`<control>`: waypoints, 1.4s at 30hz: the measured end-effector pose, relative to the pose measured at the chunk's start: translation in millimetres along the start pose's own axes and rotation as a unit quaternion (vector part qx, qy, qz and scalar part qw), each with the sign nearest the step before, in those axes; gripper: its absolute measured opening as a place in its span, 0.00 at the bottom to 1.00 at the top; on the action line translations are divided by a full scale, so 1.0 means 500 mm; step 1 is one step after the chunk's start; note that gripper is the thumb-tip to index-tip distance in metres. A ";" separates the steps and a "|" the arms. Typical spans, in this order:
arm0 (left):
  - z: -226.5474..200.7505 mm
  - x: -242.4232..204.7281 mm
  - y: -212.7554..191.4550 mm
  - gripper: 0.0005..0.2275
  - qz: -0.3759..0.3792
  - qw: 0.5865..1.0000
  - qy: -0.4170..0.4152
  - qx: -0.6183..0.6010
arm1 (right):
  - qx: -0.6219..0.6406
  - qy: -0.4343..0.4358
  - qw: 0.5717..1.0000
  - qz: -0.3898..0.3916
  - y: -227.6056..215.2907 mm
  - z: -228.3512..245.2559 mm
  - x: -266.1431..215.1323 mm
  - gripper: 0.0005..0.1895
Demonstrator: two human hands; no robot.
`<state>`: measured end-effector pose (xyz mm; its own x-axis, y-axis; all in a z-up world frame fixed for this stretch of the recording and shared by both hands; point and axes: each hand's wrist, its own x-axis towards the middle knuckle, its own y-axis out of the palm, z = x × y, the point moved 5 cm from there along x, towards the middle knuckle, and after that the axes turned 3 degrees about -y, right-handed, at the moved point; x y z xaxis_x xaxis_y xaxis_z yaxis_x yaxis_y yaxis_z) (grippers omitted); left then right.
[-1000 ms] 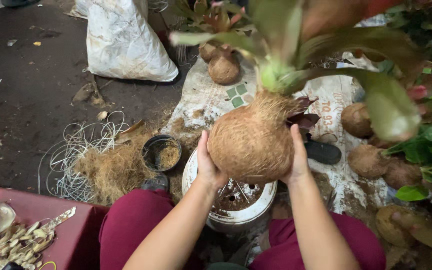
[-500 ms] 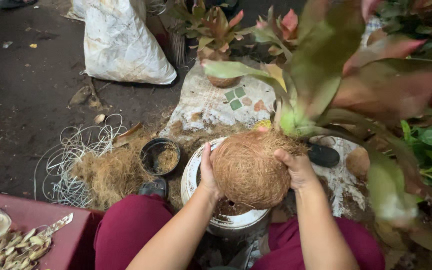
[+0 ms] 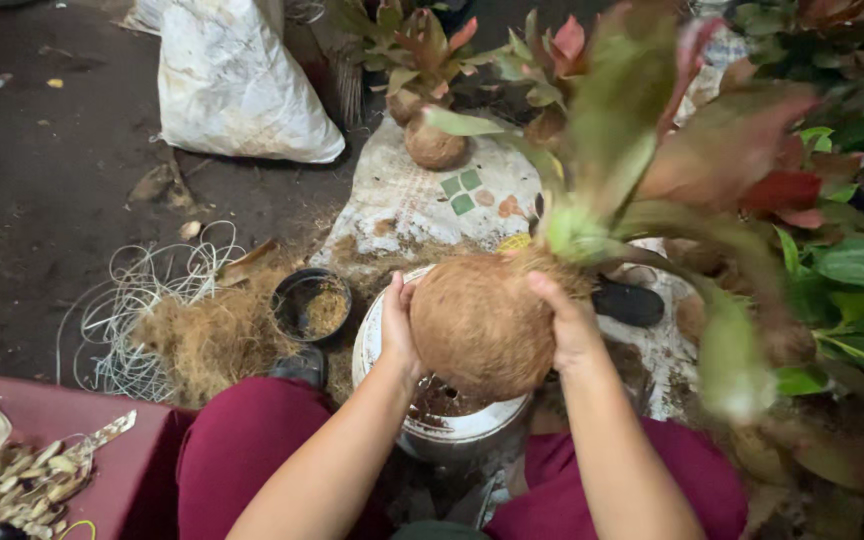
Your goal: The person secures a bromeliad plant to a coconut shell using white string, wrapping and tying it around the base. The person then places the mounted plant aside and gathers a bundle of coconut coir, fluffing it and placing it into a white bucket.
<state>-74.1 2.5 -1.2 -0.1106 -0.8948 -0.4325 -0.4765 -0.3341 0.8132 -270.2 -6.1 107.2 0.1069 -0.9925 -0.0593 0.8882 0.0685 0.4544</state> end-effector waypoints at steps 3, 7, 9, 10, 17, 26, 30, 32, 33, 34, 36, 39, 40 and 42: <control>-0.012 -0.054 0.065 0.29 0.074 0.997 0.009 0.004 | 0.087 0.057 0.994 -0.024 -0.027 0.011 0.014 0.26; -0.010 -0.094 0.108 0.29 0.117 0.989 0.085 0.020 | 0.110 0.075 0.991 -0.006 -0.027 0.002 0.016 0.27; -0.008 -0.089 0.096 0.29 0.101 0.987 0.126 0.017 | 0.103 0.077 0.991 -0.025 -0.024 -0.015 0.012 0.28; -0.010 -0.078 0.085 0.28 0.077 0.986 0.149 0.022 | 0.100 0.078 0.991 -0.034 -0.020 -0.024 0.012 0.28; 0.007 -0.015 0.006 0.23 0.042 0.979 0.196 -0.019 | 0.057 0.068 0.992 -0.086 -0.014 -0.056 -0.003 0.31; -0.036 -0.066 0.072 0.27 -0.028 0.994 -0.049 0.088 | 0.086 0.061 0.989 -0.106 -0.019 -0.031 0.022 0.30; -0.020 -0.066 0.053 0.31 -0.078 0.992 -0.093 0.022 | 0.015 0.026 0.991 -0.131 -0.004 -0.038 0.017 0.31; -0.015 -0.043 0.027 0.31 -0.089 0.995 -0.047 0.006 | -0.017 -0.002 0.989 -0.147 0.004 -0.050 0.007 0.31; -0.014 -0.029 0.018 0.31 -0.076 0.997 -0.028 -0.001 | -0.032 -0.013 0.987 -0.155 0.010 -0.052 0.010 0.32; -0.014 -0.017 0.010 0.32 -0.062 0.998 -0.009 -0.008 | -0.046 -0.025 0.985 -0.163 0.012 -0.050 0.010 0.32; -0.014 0.010 0.004 0.31 -0.046 0.999 -0.002 -0.017 | -0.052 -0.066 0.988 -0.128 0.029 -0.036 0.024 0.32; 0.009 0.011 -0.001 0.30 -0.046 0.998 -0.049 -0.018 | -0.057 -0.071 0.988 -0.122 0.029 -0.022 0.019 0.32; 0.008 0.010 0.006 0.30 -0.040 0.997 -0.062 -0.016 | -0.057 -0.067 0.988 -0.126 0.029 -0.015 0.023 0.32; 0.004 -0.005 0.020 0.31 -0.022 0.995 -0.094 0.008 | -0.051 -0.078 0.989 -0.114 0.028 0.003 0.027 0.31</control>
<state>-80.3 1.8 7.3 -0.2497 -0.8082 -0.5334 -0.4985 -0.3649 0.7864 -257.1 -18.7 114.3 -0.1646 -0.9863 -0.0080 0.9226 -0.1568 0.3524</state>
